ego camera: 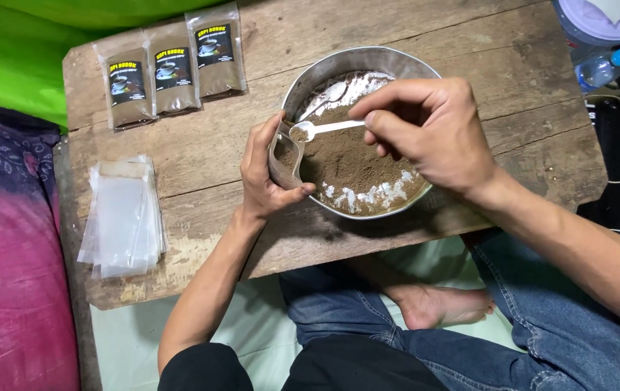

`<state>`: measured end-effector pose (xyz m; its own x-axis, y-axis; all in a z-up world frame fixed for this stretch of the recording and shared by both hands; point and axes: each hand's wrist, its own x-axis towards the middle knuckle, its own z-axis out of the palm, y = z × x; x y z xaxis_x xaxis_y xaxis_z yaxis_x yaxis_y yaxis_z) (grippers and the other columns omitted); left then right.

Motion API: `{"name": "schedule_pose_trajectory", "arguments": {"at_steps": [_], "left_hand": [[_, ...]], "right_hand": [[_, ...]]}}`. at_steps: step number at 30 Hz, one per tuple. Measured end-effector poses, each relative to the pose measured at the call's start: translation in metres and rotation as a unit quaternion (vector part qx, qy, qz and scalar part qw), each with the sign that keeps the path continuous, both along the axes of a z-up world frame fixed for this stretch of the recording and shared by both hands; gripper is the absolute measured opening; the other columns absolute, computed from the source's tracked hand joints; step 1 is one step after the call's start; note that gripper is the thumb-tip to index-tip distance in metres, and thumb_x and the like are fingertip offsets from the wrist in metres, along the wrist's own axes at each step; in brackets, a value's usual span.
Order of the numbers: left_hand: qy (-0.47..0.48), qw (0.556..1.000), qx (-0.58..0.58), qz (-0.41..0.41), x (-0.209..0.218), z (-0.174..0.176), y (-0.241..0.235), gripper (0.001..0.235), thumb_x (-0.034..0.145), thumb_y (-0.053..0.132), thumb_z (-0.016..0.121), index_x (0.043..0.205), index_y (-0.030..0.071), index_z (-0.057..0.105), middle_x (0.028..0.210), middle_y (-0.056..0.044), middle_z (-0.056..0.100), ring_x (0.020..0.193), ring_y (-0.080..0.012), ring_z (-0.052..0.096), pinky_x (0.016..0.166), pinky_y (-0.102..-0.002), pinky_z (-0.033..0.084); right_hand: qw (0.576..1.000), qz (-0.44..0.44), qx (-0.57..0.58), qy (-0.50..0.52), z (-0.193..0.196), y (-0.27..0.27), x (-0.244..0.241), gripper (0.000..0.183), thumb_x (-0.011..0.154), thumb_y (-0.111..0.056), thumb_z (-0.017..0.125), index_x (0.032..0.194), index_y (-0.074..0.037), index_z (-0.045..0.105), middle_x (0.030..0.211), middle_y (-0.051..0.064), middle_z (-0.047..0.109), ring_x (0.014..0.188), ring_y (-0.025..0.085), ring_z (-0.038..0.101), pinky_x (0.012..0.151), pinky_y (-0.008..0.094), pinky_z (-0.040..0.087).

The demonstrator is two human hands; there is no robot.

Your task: A person scoops coffee powder from a large metal bowl into a small plastic bag placed on a digital scale using a small spoon.

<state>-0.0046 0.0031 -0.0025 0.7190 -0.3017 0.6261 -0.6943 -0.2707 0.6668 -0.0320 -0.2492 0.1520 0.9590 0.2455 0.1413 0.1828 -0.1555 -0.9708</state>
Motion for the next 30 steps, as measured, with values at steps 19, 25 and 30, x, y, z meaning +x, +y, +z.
{"name": "schedule_pose_trajectory", "arguments": {"at_steps": [19,25,30], "left_hand": [[-0.011,1.0,0.01,0.013,0.001,0.003,-0.004,0.099,0.082,0.07,0.065,0.15,0.005,0.039,0.129,-0.016,0.059,0.109,-0.0265,0.066,0.102,-0.045,0.058],[-0.019,0.998,-0.063,-0.004,0.007,-0.006,-0.004,0.105,0.074,0.065,0.082,0.145,-0.005,0.049,0.121,-0.021,0.061,0.111,-0.0332,0.065,0.099,-0.045,0.05],[-0.023,0.998,-0.063,-0.001,0.009,-0.013,-0.004,0.106,0.073,0.065,0.083,0.144,-0.006,0.049,0.121,-0.022,0.06,0.111,-0.0335,0.065,0.099,-0.045,0.05]], "right_hand": [[0.928,-0.057,-0.188,-0.316,-0.044,-0.025,0.016,0.021,0.091,0.015,0.065,0.108,0.006,0.075,0.088,0.014,0.075,0.059,0.015,0.053,0.051,0.023,0.044],[0.957,-0.035,-0.223,-0.184,-0.092,-0.04,0.025,0.019,0.091,0.013,0.065,0.106,0.006,0.075,0.088,0.022,0.074,0.077,0.03,0.072,0.069,0.035,0.057],[0.932,0.019,-0.332,-0.145,-0.116,-0.038,0.024,0.013,0.091,0.006,0.069,0.103,0.007,0.075,0.085,0.023,0.074,0.076,0.031,0.074,0.069,0.036,0.061]]}}
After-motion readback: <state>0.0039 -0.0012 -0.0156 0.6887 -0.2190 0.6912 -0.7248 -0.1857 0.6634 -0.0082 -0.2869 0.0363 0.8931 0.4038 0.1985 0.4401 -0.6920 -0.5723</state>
